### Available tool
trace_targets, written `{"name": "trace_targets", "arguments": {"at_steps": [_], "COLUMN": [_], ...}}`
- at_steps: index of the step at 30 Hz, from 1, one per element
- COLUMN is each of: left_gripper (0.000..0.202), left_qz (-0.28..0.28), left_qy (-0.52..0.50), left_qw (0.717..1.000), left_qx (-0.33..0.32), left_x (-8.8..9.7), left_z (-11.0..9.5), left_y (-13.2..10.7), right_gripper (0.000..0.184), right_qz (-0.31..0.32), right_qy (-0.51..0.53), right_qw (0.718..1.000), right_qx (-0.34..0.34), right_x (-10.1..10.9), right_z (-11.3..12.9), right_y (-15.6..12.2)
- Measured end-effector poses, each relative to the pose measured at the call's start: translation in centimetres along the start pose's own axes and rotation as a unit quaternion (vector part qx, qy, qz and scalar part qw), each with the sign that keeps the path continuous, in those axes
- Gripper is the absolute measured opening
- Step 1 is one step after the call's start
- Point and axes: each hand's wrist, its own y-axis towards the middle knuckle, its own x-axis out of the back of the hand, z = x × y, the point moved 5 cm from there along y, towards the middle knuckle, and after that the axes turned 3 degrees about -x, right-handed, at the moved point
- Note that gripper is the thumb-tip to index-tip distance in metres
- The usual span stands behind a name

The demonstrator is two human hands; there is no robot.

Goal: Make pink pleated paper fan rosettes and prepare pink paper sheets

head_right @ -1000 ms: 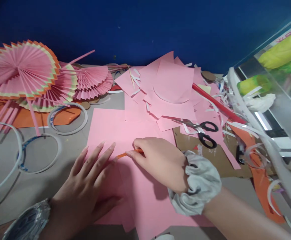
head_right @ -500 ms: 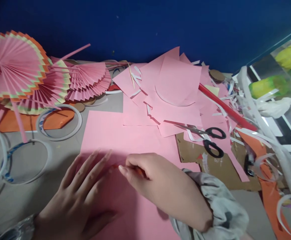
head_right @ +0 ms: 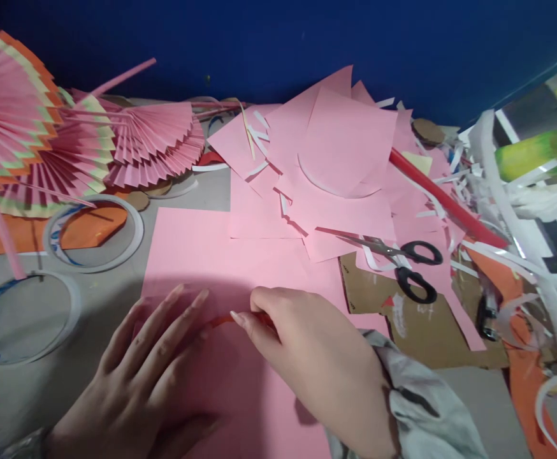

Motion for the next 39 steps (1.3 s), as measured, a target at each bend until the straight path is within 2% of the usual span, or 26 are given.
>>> {"name": "trace_targets", "arguments": {"at_steps": [4, 8, 14, 18, 29, 39], "left_gripper": [0.059, 0.058, 0.056, 0.053, 0.053, 0.052], "left_qz": [0.002, -0.007, 0.009, 0.008, 0.001, -0.001], "left_qy": [-0.003, -0.004, -0.014, -0.013, -0.015, -0.016], "left_qw": [1.0, 1.0, 1.0, 1.0, 1.0, 1.0], "left_qx": [0.001, -0.002, 0.019, 0.024, 0.028, 0.026], "left_x": [0.0, 0.1, -0.1, 0.0, 0.2, 0.1], "left_z": [0.0, -0.1, 0.0, -0.1, -0.1, -0.1], "left_y": [0.1, 0.1, 0.2, 0.2, 0.2, 0.4], "right_gripper": [0.032, 0.031, 0.027, 0.026, 0.024, 0.024], "right_qz": [-0.022, -0.017, -0.024, -0.015, -0.051, -0.049], "right_qy": [-0.043, -0.054, -0.077, -0.063, -0.066, -0.045], "right_qw": [0.999, 0.998, 0.996, 0.997, 0.995, 0.996], "right_qx": [0.023, 0.033, 0.035, 0.038, 0.051, 0.06], "right_x": [-0.1, -0.2, -0.1, -0.2, 0.2, -0.1], "right_z": [0.3, 0.4, 0.5, 0.6, 1.1, 0.9], "right_y": [0.3, 0.5, 0.4, 0.4, 0.1, 0.1]}}
